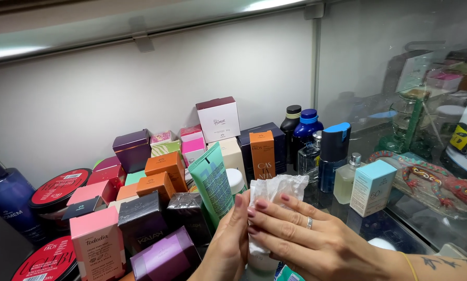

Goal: The person wipes the exterior of several cosmetic items, including a small light blue box, a white tube, an orange box, and a dark blue box, using a white tissue. The items are handled one at a time and placed back on a glass shelf among other products.

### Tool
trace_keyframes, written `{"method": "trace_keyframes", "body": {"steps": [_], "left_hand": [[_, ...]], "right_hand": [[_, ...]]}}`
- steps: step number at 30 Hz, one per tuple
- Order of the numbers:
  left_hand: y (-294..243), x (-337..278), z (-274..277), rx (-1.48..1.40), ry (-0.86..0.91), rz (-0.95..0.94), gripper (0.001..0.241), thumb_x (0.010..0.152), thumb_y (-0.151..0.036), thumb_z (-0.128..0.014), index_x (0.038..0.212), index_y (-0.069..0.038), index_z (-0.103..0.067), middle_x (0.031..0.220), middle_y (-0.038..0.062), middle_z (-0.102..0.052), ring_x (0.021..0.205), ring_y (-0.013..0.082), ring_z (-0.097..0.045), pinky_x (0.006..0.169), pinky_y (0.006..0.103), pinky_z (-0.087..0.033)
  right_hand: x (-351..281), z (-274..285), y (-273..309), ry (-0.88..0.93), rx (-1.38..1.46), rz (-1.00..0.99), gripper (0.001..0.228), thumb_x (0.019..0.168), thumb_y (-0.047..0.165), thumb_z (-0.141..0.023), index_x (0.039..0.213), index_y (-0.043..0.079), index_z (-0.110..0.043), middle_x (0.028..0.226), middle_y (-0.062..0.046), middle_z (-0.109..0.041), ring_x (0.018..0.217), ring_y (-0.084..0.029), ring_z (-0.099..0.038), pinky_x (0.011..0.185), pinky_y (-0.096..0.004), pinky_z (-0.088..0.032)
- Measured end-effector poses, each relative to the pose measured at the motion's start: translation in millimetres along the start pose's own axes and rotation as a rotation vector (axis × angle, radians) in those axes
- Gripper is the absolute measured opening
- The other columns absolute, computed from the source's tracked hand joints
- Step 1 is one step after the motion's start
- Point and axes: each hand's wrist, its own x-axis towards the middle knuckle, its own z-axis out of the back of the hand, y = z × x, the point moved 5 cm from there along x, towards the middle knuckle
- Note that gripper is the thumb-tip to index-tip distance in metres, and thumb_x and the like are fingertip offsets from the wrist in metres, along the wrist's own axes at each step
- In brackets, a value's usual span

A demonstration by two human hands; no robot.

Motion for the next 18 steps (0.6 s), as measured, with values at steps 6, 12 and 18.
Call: {"method": "trace_keyframes", "body": {"steps": [6, 12, 18], "left_hand": [[-4.2, -22.0, -18.8, 0.558, 0.389, -0.253, 0.089, 0.099, -0.038, -0.068, 0.161, -0.005, -0.015, 0.169, 0.015, -0.025, 0.155, 0.0253, -0.027, 0.122, 0.0382, -0.027], [-13.7, -16.0, -17.7, 0.484, 0.331, -0.291, 0.083, 0.093, -0.024, -0.074, 0.159, -0.007, -0.027, 0.157, 0.009, -0.047, 0.140, 0.0171, -0.049, 0.112, 0.0309, -0.045], [-0.6, -2.2, 1.6, 0.143, 0.322, -0.261, 0.077, 0.102, -0.027, -0.071, 0.161, -0.008, -0.024, 0.159, 0.017, -0.045, 0.138, 0.0223, -0.053, 0.110, 0.0318, -0.045]], "right_hand": [[-0.7, 2.4, -5.0, -0.038, -0.025, -0.135, 0.044, 0.106, 0.021, -0.049, 0.145, 0.000, -0.054, 0.156, -0.020, -0.050, 0.148, -0.035, -0.049, 0.125, -0.055, -0.033], [-5.2, 10.2, -12.5, -0.061, -0.080, -0.140, 0.045, 0.101, -0.001, -0.034, 0.139, -0.002, -0.059, 0.150, -0.020, -0.056, 0.142, -0.035, -0.056, 0.121, -0.051, -0.041], [-2.5, 15.3, -9.5, -0.156, 0.015, -0.155, 0.039, 0.100, -0.004, -0.039, 0.132, -0.008, -0.060, 0.143, -0.024, -0.061, 0.136, -0.039, -0.062, 0.119, -0.049, -0.050]]}}
